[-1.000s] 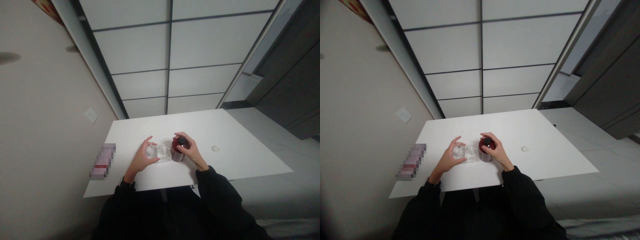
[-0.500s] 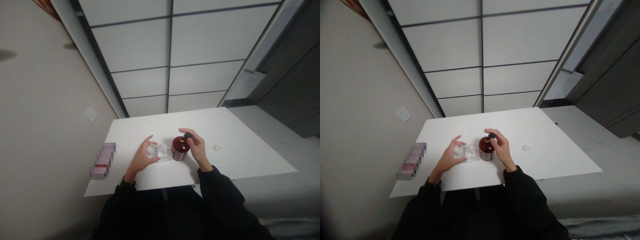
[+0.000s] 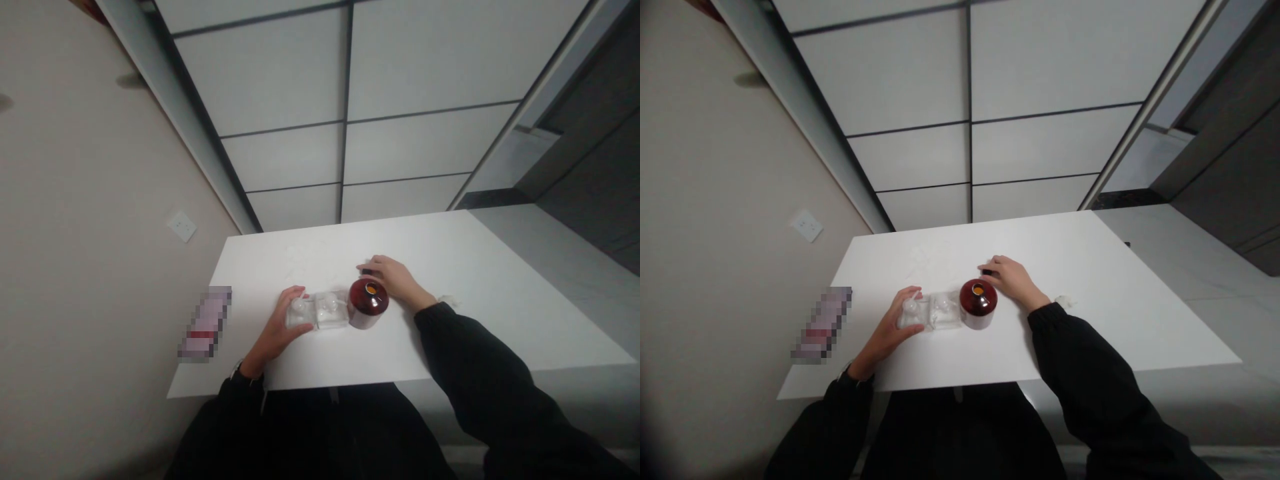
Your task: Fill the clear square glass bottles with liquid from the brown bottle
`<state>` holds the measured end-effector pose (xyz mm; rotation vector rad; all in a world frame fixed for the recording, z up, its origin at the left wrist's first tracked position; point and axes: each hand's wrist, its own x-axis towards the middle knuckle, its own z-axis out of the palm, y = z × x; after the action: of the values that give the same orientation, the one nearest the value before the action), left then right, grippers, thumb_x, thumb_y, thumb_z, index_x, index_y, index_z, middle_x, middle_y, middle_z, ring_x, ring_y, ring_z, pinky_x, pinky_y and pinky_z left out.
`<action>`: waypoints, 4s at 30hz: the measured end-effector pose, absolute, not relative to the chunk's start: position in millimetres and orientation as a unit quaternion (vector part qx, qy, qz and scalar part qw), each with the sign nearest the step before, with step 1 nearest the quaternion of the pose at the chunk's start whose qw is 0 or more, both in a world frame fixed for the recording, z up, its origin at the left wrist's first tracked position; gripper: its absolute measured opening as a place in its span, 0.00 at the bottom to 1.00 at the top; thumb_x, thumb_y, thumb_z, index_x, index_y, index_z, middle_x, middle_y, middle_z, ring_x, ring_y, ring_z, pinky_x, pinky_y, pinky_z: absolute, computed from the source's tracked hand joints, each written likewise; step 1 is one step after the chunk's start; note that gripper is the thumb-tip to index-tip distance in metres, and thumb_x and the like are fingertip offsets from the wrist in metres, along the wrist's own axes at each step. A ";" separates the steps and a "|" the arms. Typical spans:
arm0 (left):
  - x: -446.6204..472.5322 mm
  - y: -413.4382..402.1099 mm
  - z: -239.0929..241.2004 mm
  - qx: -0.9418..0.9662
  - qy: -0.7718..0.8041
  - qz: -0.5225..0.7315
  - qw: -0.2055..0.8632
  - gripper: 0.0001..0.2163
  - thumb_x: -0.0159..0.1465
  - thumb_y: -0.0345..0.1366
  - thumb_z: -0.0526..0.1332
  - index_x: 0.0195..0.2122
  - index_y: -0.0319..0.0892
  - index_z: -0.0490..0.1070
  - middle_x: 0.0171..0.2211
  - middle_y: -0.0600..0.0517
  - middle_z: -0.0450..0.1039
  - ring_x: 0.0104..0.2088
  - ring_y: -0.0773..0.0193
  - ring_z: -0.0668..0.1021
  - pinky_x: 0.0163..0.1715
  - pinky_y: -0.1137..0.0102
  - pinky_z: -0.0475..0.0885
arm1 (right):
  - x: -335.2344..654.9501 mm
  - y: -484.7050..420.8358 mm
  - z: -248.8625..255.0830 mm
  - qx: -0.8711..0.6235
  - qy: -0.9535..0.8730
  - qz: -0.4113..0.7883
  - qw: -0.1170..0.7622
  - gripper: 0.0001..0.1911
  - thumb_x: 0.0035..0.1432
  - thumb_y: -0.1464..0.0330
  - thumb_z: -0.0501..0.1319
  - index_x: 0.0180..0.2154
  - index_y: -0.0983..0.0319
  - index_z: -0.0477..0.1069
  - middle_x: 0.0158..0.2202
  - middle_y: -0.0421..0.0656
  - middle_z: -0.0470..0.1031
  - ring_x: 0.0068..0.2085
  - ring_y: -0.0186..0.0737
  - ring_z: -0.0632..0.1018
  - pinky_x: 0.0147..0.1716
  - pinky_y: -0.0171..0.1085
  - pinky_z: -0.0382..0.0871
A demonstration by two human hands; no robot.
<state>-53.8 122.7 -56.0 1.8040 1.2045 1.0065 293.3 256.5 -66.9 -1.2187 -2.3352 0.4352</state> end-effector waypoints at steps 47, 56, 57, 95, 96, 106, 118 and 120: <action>-47.6 120.7 -46.4 0.651 0.508 0.388 0.410 0.35 0.58 0.51 0.76 0.59 0.47 0.61 0.61 0.42 0.65 0.66 0.46 0.69 0.70 0.51 0.64 | 296.1 262.8 -81.2 -0.428 -0.850 0.178 0.248 0.16 0.66 0.68 0.65 0.54 0.60 0.80 0.42 0.49 0.83 0.42 0.49 0.80 0.46 0.46 0.71; -45.4 119.1 -24.0 0.651 0.529 0.452 0.304 0.28 0.65 0.45 0.71 0.63 0.46 0.64 0.48 0.47 0.80 0.57 0.50 0.80 0.69 0.49 0.63 | 295.5 265.3 -85.5 -0.430 -0.846 0.174 0.263 0.15 0.65 0.67 0.66 0.52 0.58 0.81 0.39 0.46 0.83 0.40 0.47 0.80 0.44 0.43 0.71; -44.6 119.6 -19.2 0.645 0.531 0.465 0.294 0.29 0.65 0.45 0.72 0.62 0.46 0.64 0.46 0.48 0.81 0.56 0.50 0.81 0.68 0.49 0.63 | 295.5 265.5 -86.2 -0.428 -0.847 0.173 0.263 0.15 0.65 0.67 0.66 0.53 0.59 0.81 0.40 0.47 0.83 0.41 0.47 0.80 0.44 0.43 0.71; -45.6 145.9 21.3 0.592 0.572 0.521 0.226 0.20 0.61 0.44 0.74 0.51 0.44 0.75 0.47 0.46 0.83 0.42 0.59 0.83 0.38 0.70 0.74 | 296.7 267.5 -86.1 -0.428 -0.850 0.182 0.245 0.16 0.68 0.61 0.65 0.54 0.58 0.81 0.42 0.48 0.83 0.42 0.50 0.80 0.45 0.45 0.69; -49.6 154.6 20.8 0.588 0.573 0.523 0.230 0.20 0.60 0.45 0.73 0.51 0.44 0.75 0.48 0.46 0.82 0.43 0.59 0.83 0.38 0.70 0.75 | 296.6 267.7 -86.6 -0.428 -0.850 0.183 0.245 0.16 0.68 0.61 0.65 0.54 0.59 0.81 0.43 0.49 0.83 0.43 0.50 0.80 0.45 0.45 0.69; -73.3 270.7 -28.5 0.599 0.620 0.450 0.234 0.20 0.60 0.46 0.70 0.48 0.38 0.81 0.37 0.47 0.81 0.33 0.63 0.76 0.37 0.69 0.73 | 296.1 266.8 -83.6 -0.423 -0.851 0.185 0.250 0.17 0.69 0.58 0.64 0.54 0.59 0.80 0.43 0.49 0.83 0.43 0.51 0.81 0.46 0.47 0.71; -85.8 296.2 -66.0 0.662 0.615 0.379 0.200 0.13 0.63 0.38 0.71 0.49 0.44 0.81 0.50 0.45 0.80 0.46 0.54 0.77 0.55 0.57 0.72 | 298.5 267.4 -85.4 -0.431 -0.845 0.202 0.244 0.17 0.68 0.58 0.66 0.55 0.56 0.78 0.45 0.47 0.83 0.43 0.51 0.81 0.48 0.50 0.72; -83.7 288.2 -53.3 0.669 0.601 0.394 0.189 0.14 0.68 0.41 0.67 0.52 0.42 0.79 0.55 0.42 0.77 0.50 0.53 0.77 0.58 0.56 0.71 | 298.7 267.3 -84.8 -0.433 -0.844 0.203 0.243 0.17 0.68 0.58 0.66 0.55 0.56 0.78 0.45 0.47 0.83 0.43 0.51 0.81 0.48 0.50 0.72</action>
<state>-83.7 288.2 -53.3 1.8798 1.6904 1.1087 298.7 267.3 -84.8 -1.1828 -2.3066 0.5558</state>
